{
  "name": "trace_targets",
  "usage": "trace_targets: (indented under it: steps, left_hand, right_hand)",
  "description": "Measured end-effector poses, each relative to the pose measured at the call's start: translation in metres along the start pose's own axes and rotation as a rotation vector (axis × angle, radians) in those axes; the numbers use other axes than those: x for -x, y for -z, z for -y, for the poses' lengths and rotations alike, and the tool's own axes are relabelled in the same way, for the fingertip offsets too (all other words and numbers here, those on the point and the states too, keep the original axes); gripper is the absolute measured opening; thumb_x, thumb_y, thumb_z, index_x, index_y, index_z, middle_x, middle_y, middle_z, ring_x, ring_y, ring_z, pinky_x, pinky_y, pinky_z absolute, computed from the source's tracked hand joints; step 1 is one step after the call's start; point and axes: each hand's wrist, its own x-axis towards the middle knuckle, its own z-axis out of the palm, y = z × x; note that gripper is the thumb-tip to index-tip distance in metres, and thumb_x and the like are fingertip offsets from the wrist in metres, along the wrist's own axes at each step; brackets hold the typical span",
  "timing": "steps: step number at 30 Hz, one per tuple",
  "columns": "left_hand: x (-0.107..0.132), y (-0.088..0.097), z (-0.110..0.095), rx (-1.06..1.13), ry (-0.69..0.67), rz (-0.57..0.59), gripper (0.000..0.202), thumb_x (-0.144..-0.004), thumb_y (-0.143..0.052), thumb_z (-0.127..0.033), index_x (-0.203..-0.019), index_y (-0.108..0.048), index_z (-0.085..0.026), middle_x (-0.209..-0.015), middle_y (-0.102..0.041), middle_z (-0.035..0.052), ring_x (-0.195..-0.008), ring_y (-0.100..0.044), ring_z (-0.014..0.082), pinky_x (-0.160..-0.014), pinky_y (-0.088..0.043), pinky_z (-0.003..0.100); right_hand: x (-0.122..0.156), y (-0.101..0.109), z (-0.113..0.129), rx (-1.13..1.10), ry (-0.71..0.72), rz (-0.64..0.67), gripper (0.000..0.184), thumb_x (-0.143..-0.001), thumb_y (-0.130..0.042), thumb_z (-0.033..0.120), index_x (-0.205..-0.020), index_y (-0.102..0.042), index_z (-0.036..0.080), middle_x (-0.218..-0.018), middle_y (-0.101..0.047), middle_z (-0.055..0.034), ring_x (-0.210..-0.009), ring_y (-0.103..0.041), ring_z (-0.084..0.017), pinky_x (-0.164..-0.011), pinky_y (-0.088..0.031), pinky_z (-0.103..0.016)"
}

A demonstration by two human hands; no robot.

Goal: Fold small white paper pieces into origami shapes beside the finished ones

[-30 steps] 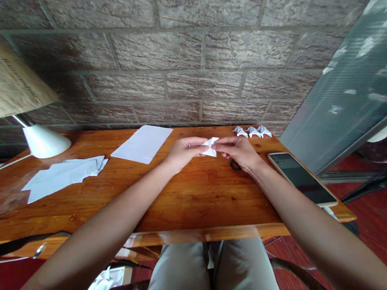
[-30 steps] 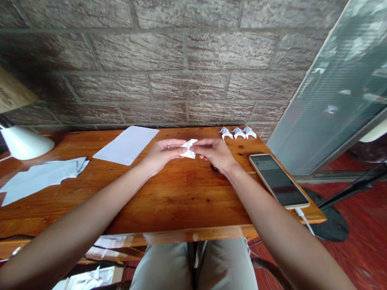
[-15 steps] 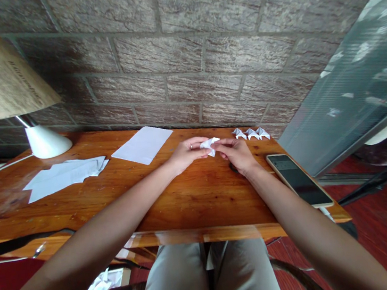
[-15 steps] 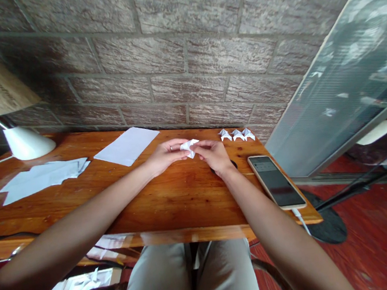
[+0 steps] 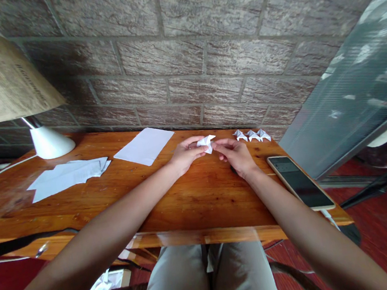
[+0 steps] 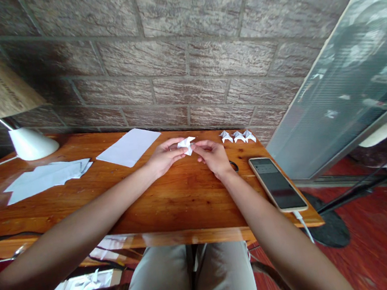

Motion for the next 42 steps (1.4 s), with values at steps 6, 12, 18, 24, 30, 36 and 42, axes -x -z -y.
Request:
trace_targets:
  steps: [6, 12, 18, 24, 30, 36, 42]
  left_hand:
    - [-0.001, 0.004, -0.002, 0.005, -0.003, -0.018, 0.046, -0.052, -0.085, -0.017, -0.094, -0.069, -0.017, -0.090, -0.071, 0.0034, -0.081, -0.064, 0.0135, -0.083, -0.049, 0.033]
    - [0.002, 0.003, -0.004, -0.030, 0.047, 0.085, 0.044, -0.054, -0.085, -0.019, -0.095, -0.072, -0.016, -0.095, -0.071, 0.0057, -0.083, -0.064, 0.0140, -0.082, -0.049, 0.030]
    - [0.000, 0.004, -0.004, -0.107, 0.042, 0.035, 0.037, -0.057, -0.085, -0.037, -0.086, -0.075, -0.017, -0.096, -0.072, 0.0081, -0.087, -0.063, 0.0170, -0.078, -0.047, 0.029]
    - [-0.002, 0.005, -0.005, -0.124, -0.034, 0.046, 0.034, -0.057, -0.084, -0.041, -0.081, -0.076, -0.018, -0.088, -0.072, 0.0064, -0.079, -0.062, 0.0159, -0.070, -0.045, 0.027]
    - [-0.002, 0.006, -0.005, -0.101, 0.019, 0.063, 0.038, -0.064, -0.080, -0.044, -0.089, -0.075, -0.016, -0.087, -0.072, 0.0079, -0.081, -0.062, 0.0164, -0.071, -0.045, 0.026]
    - [0.000, 0.003, -0.008, -0.175, -0.081, 0.089, 0.038, -0.067, -0.077, -0.045, -0.089, -0.074, -0.015, -0.088, -0.071, 0.0072, -0.079, -0.062, 0.0155, -0.070, -0.045, 0.026]
    - [0.001, 0.006, -0.013, -0.464, -0.272, 0.148, 0.036, -0.075, -0.069, -0.049, -0.081, -0.071, -0.014, -0.072, -0.067, 0.0027, -0.066, -0.057, 0.0130, -0.063, -0.043, 0.024]
  right_hand:
    - [0.002, -0.001, 0.001, 0.055, -0.092, 0.168, 0.043, -0.063, -0.077, 0.053, -0.083, -0.072, 0.015, -0.083, -0.072, -0.0079, -0.055, -0.053, -0.008, -0.046, -0.037, -0.019]
    - [0.003, 0.002, 0.002, 0.140, -0.019, 0.141, 0.037, -0.067, -0.074, 0.050, -0.082, -0.073, 0.017, -0.079, -0.072, -0.0055, -0.050, -0.050, -0.007, -0.045, -0.035, -0.021]
    - [0.003, 0.000, 0.001, 0.218, 0.096, 0.167, 0.038, -0.066, -0.073, 0.054, -0.074, -0.069, 0.017, -0.072, -0.069, -0.0029, -0.048, -0.051, -0.009, -0.050, -0.040, -0.024]
    - [0.005, -0.005, 0.005, 0.162, 0.148, 0.209, 0.036, -0.070, -0.071, 0.051, -0.074, -0.067, 0.016, -0.071, -0.067, -0.0019, -0.049, -0.051, -0.008, -0.053, -0.044, -0.025]
    - [0.002, -0.004, -0.003, 0.150, 0.130, 0.213, 0.036, -0.072, -0.070, 0.051, -0.079, -0.066, 0.016, -0.076, -0.069, -0.0031, -0.051, -0.054, -0.009, -0.049, -0.042, -0.024]
    - [0.003, -0.003, -0.002, 0.102, 0.109, 0.244, 0.033, -0.071, -0.072, 0.048, -0.077, -0.065, 0.017, -0.076, -0.069, -0.0024, -0.051, -0.053, -0.008, -0.049, -0.040, -0.023]
    - [0.002, -0.001, 0.004, -0.006, 0.094, 0.153, 0.043, -0.070, -0.074, 0.047, -0.102, -0.064, 0.021, -0.082, -0.069, -0.0014, -0.069, -0.061, -0.014, -0.050, -0.038, -0.021]
